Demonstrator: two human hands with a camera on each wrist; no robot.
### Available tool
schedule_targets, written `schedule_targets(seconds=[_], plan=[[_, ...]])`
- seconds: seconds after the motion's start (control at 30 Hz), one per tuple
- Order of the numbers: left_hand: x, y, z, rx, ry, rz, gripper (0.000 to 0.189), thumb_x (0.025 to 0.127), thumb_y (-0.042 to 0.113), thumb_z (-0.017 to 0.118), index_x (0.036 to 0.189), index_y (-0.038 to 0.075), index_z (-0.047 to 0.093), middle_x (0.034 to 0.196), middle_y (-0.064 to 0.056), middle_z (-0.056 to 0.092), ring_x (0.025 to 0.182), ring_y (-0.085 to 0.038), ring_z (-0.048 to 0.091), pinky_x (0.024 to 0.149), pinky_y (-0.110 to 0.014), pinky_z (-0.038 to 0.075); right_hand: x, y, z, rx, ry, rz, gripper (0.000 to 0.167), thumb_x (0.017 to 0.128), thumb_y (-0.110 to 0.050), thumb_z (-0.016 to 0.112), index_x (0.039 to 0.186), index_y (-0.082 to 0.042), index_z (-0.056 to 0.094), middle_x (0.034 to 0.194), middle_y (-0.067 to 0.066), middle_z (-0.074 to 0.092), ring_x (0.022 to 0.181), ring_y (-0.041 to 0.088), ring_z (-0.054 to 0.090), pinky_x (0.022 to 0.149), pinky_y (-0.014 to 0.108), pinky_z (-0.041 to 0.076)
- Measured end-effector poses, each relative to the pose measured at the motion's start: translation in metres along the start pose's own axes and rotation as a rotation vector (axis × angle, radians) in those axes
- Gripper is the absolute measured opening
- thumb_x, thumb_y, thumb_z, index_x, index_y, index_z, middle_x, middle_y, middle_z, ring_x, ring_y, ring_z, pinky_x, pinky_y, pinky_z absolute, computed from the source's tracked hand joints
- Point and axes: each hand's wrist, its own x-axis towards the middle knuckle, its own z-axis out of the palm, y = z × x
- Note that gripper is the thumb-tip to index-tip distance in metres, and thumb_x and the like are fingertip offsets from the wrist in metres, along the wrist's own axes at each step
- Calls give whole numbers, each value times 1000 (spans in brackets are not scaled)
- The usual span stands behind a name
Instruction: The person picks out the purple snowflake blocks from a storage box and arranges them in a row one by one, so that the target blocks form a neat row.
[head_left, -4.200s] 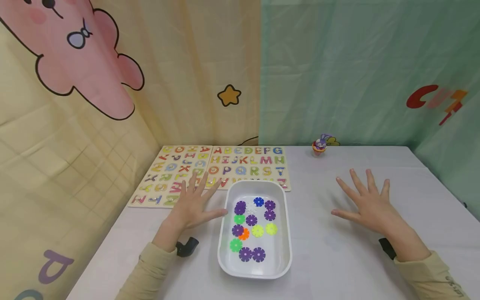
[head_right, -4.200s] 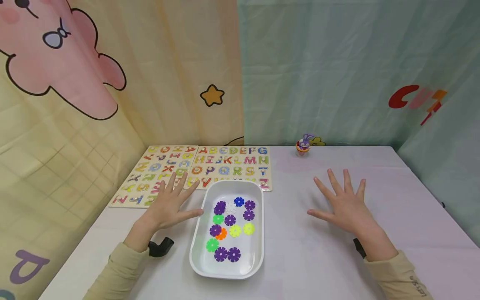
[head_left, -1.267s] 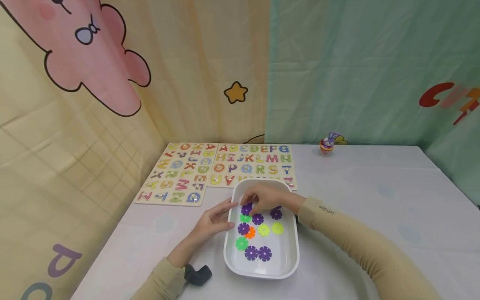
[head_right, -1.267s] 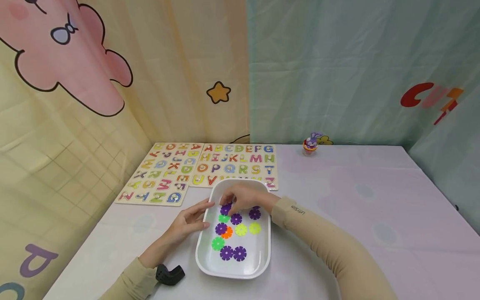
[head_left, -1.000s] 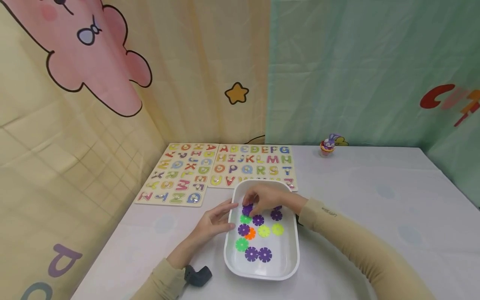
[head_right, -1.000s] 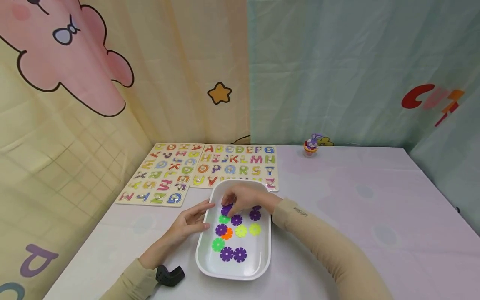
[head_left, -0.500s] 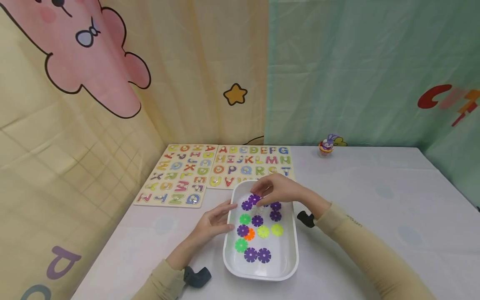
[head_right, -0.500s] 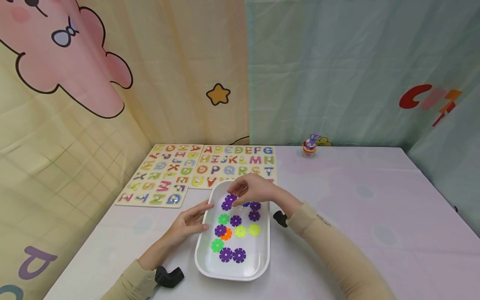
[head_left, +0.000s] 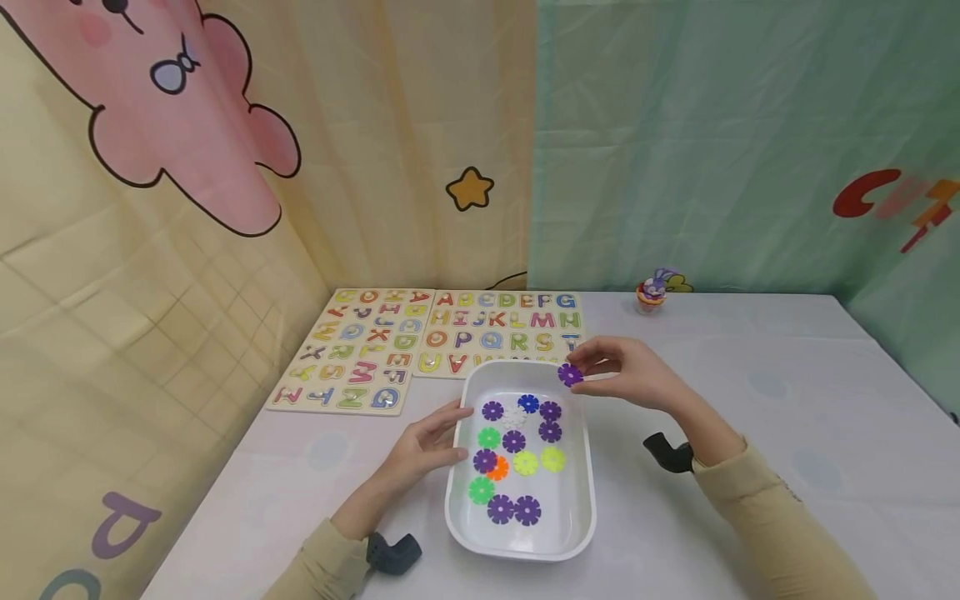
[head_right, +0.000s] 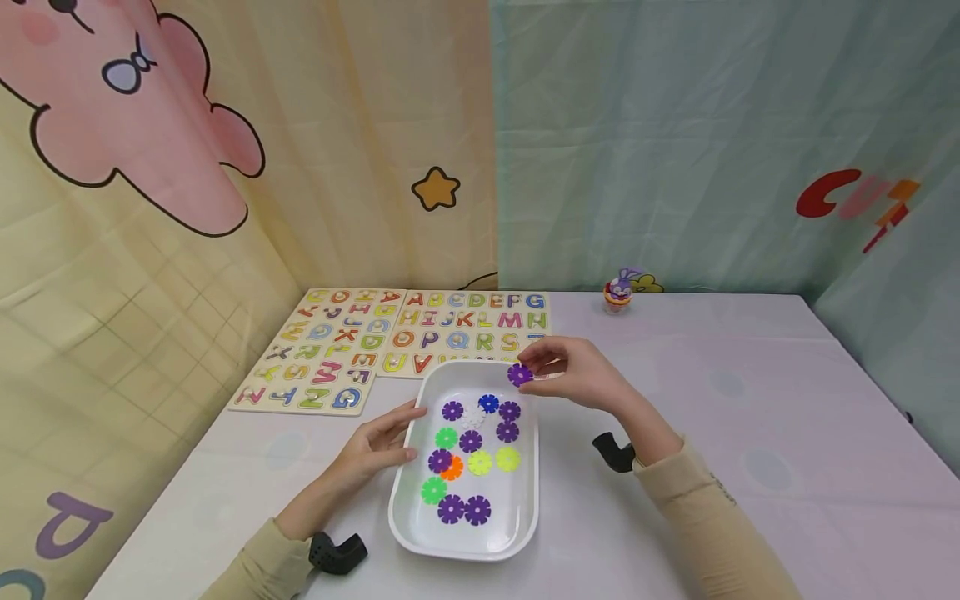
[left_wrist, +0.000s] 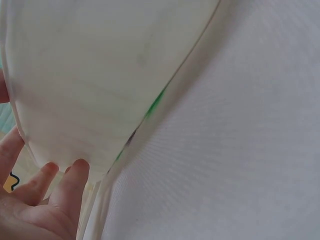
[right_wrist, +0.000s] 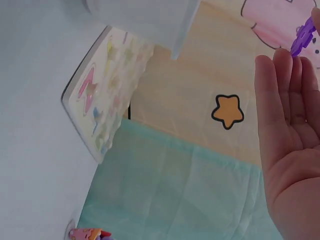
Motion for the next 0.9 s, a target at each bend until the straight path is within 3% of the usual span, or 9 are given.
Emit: schedule_targets(seconds=[0.17,0.4,0.9], plan=[[0,-1,0,-1,-1,0,56,82,11,69,134,7,51,154,-11,20,136,-32,29,107,-46,30,-19,9,-7,-36,61,23,46,75,-25,79,112,-1,63,105,9,65,96,25,62,86,42,53],[-1,-1,-1,2,-2,-7,57,82,11,69,135,6,49,154,-10,21,136,-32,29,107,-47,29,-40,22,-11,-66,105,103,49,76,-30,78,113,-1,62,105,9,65,95,24,61,84,39,54],[0,-1,-1,4,-8,-7,56,83,12,68,135,7,49,154,-10,21,136,-31,30,107,-44,30,-37,53,-3,-80,5,117,40,76,-21,78,108,-1,64,99,6,66,92,23,61,83,40,54]])
